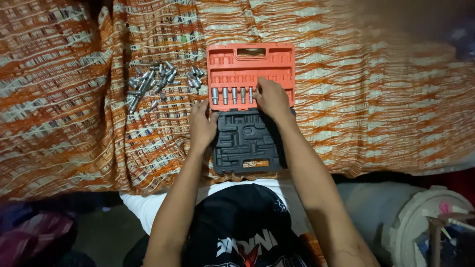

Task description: Organizing various sockets and ratchet components into an orange tool case.

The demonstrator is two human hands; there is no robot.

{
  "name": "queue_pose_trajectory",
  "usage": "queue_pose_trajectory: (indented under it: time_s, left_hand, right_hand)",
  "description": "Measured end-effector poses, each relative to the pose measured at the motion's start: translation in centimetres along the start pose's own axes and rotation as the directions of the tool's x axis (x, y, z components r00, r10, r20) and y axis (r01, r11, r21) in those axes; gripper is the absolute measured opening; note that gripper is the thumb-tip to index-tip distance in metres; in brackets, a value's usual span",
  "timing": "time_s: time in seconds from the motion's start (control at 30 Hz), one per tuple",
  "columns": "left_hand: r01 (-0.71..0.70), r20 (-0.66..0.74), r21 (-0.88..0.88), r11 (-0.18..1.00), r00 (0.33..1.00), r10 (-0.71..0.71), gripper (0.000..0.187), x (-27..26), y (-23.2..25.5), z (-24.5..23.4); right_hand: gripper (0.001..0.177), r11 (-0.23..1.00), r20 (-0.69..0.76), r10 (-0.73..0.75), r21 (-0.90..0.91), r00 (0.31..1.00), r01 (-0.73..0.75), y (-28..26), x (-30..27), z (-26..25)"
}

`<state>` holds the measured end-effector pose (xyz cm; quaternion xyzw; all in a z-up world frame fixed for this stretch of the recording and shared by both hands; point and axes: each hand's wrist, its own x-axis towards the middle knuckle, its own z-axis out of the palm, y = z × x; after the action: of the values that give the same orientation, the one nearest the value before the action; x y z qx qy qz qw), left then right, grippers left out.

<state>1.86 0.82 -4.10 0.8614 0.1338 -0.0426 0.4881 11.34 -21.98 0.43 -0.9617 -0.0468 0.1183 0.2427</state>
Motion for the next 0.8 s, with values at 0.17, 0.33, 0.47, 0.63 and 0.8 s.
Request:
queue_pose_trajectory:
  time_s: [0.17, 0.33, 0.47, 0.63, 0.8]
  left_hand:
    - [-0.066, -0.023, 0.010, 0.998, 0.998, 0.066, 0.054, 0.7, -1.1, 0.3]
    - [-0.088, -0.025, 0.025, 0.996, 0.996, 0.088, 0.053, -0.1, -1.7, 0.6]
    - [-0.095, -0.035, 0.027, 0.995, 0.995, 0.096, 0.054, 0.1, -1.3, 0.6]
    - [-0.060, -0.014, 0.010, 0.998, 0.998, 0.061, 0.053, -0.3, -0.9, 0.3]
    - [-0.013, 0.016, 0.026, 1.000, 1.000, 0.013, 0.053, -0.2, -0.8, 0.3]
  right_hand:
    - [0.019, 0.961, -0.107, 0.116, 0.263, 0.987, -0.085, 0.0, -0.2, -0.8]
    - [0.017, 0.872, -0.269, 0.142, 0.490, 0.953, 0.008, 1.6, -1.8, -0.2]
    - [0.012, 0.914, -0.404, 0.110, 0.400, 0.908, 0.067, 2.2, -2.0, 1.6]
    - [0.009, 0.955, -0.519, 0.108, 0.290, 0.848, 0.055, 2.5, -2.5, 4.8]
    - [0.016, 0.956, -0.472, 0.217, 0.281, 0.855, -0.087, 1.3, -2.1, 5.4]
